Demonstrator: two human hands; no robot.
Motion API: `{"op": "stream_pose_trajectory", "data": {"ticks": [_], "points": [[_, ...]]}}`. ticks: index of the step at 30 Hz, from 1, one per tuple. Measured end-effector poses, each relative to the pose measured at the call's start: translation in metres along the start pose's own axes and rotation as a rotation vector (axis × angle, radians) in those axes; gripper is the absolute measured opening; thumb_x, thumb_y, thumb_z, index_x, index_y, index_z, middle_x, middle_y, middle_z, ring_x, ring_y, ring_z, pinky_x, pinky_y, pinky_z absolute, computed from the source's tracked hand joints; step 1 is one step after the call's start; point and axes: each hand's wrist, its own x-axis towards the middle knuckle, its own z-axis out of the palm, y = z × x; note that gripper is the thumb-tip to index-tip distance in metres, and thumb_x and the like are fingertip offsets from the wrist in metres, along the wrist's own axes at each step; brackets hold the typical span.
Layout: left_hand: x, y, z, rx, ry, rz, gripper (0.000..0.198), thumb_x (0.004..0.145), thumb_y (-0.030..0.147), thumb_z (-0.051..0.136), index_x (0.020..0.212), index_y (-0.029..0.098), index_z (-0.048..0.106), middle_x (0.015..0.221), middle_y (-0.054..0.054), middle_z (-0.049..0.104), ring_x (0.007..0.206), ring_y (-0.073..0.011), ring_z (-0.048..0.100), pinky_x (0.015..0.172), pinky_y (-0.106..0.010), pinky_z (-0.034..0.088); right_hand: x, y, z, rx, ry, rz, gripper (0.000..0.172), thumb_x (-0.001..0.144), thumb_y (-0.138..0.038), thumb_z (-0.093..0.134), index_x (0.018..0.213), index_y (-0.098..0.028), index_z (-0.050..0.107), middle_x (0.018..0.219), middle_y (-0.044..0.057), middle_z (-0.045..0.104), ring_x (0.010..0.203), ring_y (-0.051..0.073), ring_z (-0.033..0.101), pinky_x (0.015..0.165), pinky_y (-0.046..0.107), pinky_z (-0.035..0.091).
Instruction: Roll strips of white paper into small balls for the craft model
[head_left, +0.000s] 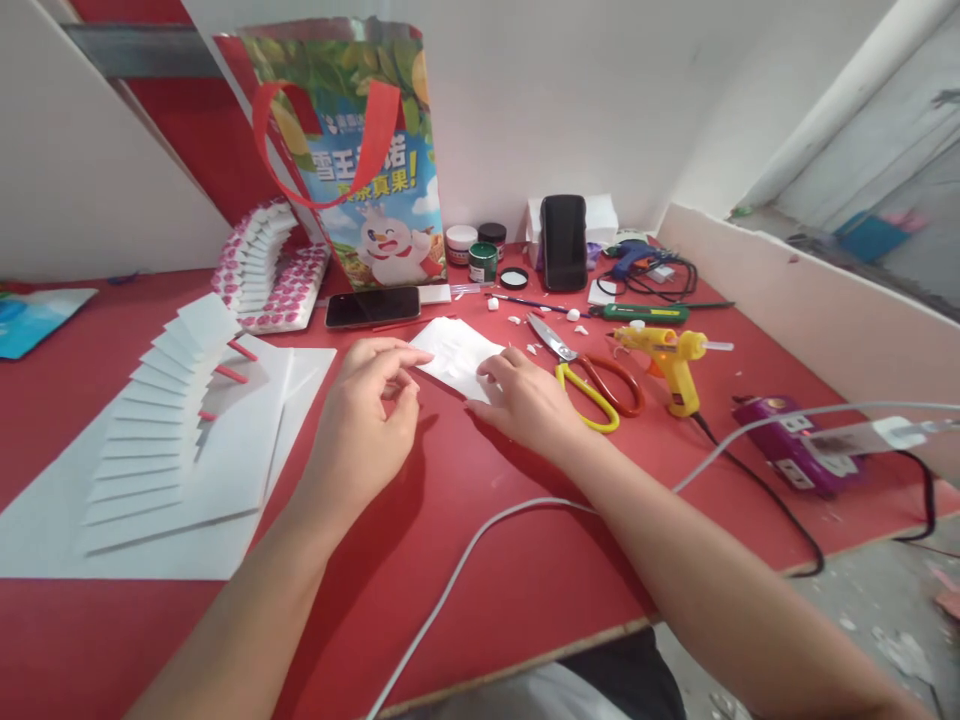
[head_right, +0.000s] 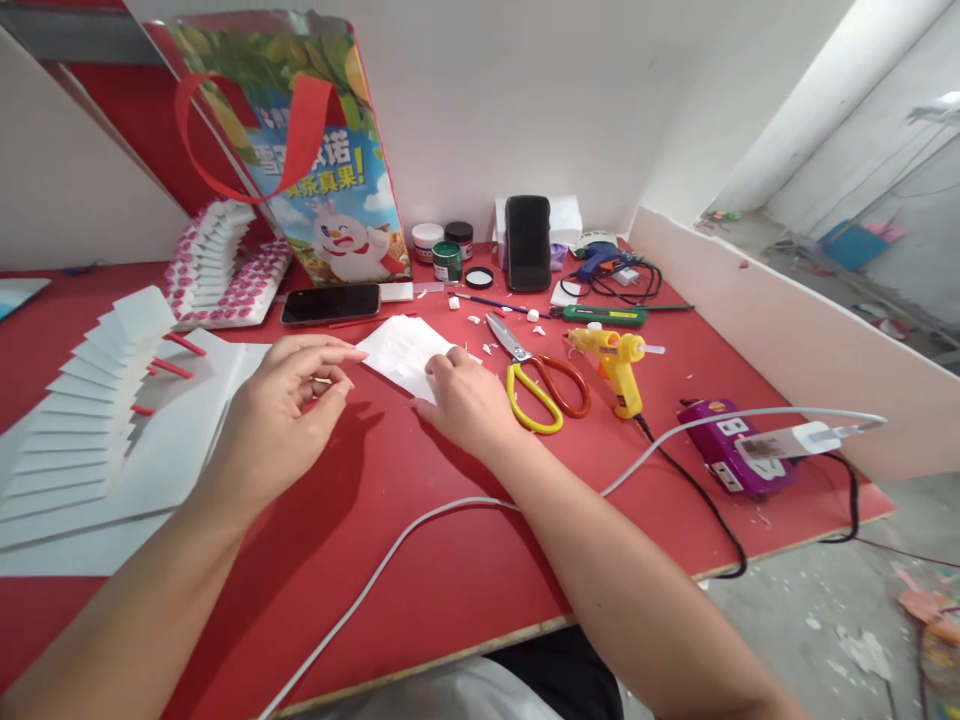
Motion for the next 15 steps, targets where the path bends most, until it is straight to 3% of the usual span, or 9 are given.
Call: {"op": "stream_pose_trajectory", "data": {"ticks": [4,9,12,15], "points": [[0.008,0.007,0.005,-0.065,-0.035,-0.117,0.023,0.086,0.023,0.060,0.107,0.020,0.070,0.118,-0.007,0.063,0.084,-0.0163,0.063,0.071,-0.027,0.053,0.001,-0.003,0.000,-0.056,-0.020,0.033,0.019,0.090,-0.033,0.065,0.101,-0.017,0.066,0.107,0.010,0.066,0.079,0.020,0.060,0.061,0.029,0.031],[0.002,-0.013,0.027,-0.232,0.042,-0.271,0.023,0.086,0.024,0.063,0.107,0.019,0.070,0.108,-0.008,0.067,0.083,-0.0176,0.065,0.072,-0.027,0.052,0.003,-0.002,-0.002,-0.049,-0.021,-0.008,0.014,0.095,-0.022,0.054,0.092,-0.016,0.067,0.095,0.009,0.066,0.076,0.019,0.059,0.063,0.029,0.033],[-0.004,-0.026,0.034,-0.215,0.077,-0.192,0.018,0.089,0.023,0.058,0.102,0.018,0.070,0.108,-0.007,0.067,0.084,-0.0171,0.065,0.079,-0.029,0.052,0.005,-0.001,0.000,-0.067,-0.012,-0.003,0.015,0.093,-0.018,0.053,0.089,-0.015,0.067,0.092,0.009,0.067,0.075,0.019,0.058,0.064,0.029,0.034],[-0.008,-0.033,0.036,-0.157,0.016,-0.095,0.018,0.092,0.024,0.056,0.102,0.019,0.069,0.107,-0.007,0.066,0.087,-0.0181,0.064,0.080,-0.030,0.052,0.007,0.001,0.003,-0.045,-0.001,0.024,0.012,0.090,-0.017,0.054,0.086,-0.016,0.066,0.091,0.009,0.067,0.074,0.018,0.058,0.064,0.028,0.034]]}}
